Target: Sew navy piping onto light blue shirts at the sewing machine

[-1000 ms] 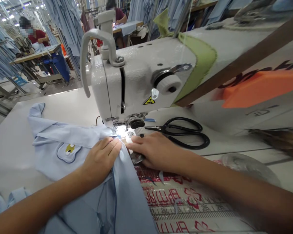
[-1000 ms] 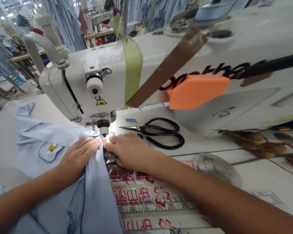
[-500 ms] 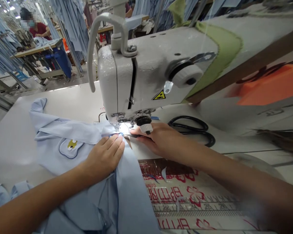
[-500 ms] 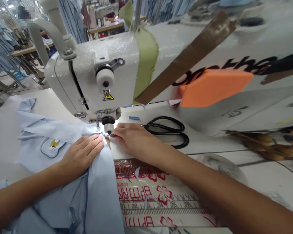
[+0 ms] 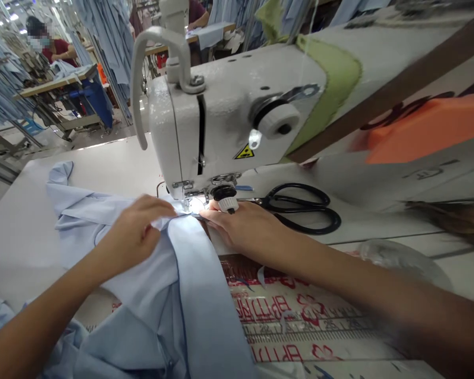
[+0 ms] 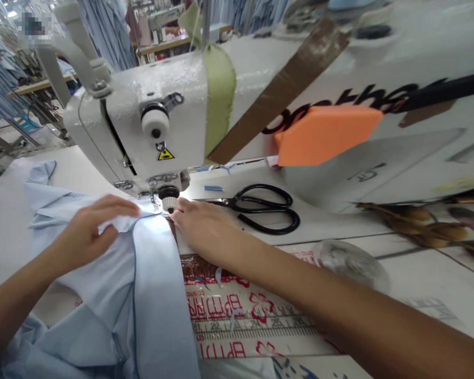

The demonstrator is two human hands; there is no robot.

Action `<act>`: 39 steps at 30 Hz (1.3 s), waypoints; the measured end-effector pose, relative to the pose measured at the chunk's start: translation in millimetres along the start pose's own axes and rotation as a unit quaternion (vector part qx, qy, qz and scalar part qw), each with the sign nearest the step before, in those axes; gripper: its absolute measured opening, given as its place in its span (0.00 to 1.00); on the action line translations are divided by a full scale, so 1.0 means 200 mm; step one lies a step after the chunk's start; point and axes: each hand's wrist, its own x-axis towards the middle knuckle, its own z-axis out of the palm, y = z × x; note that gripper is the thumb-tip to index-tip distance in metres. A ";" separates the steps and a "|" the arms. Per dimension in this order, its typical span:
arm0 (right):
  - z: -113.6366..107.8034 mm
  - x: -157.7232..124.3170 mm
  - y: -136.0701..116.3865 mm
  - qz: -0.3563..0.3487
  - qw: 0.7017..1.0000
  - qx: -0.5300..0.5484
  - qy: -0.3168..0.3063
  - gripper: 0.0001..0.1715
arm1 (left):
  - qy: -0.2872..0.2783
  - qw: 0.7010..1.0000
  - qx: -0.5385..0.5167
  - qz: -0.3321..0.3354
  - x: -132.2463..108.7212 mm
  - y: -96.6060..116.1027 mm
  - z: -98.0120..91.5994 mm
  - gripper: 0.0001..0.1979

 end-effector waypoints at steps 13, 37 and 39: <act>0.01 0.00 0.02 -0.004 0.999 0.024 0.022 0.13 | 0.091 0.995 -0.025 -0.013 0.10 -0.06 0.12 0.06; 0.01 -0.01 0.02 0.024 0.997 0.069 0.022 0.16 | 0.130 0.985 0.106 -0.042 0.06 0.04 0.20 0.13; 0.01 -0.01 0.02 0.028 0.997 0.064 0.020 0.17 | 0.125 0.981 0.137 -0.057 0.05 0.02 0.20 0.10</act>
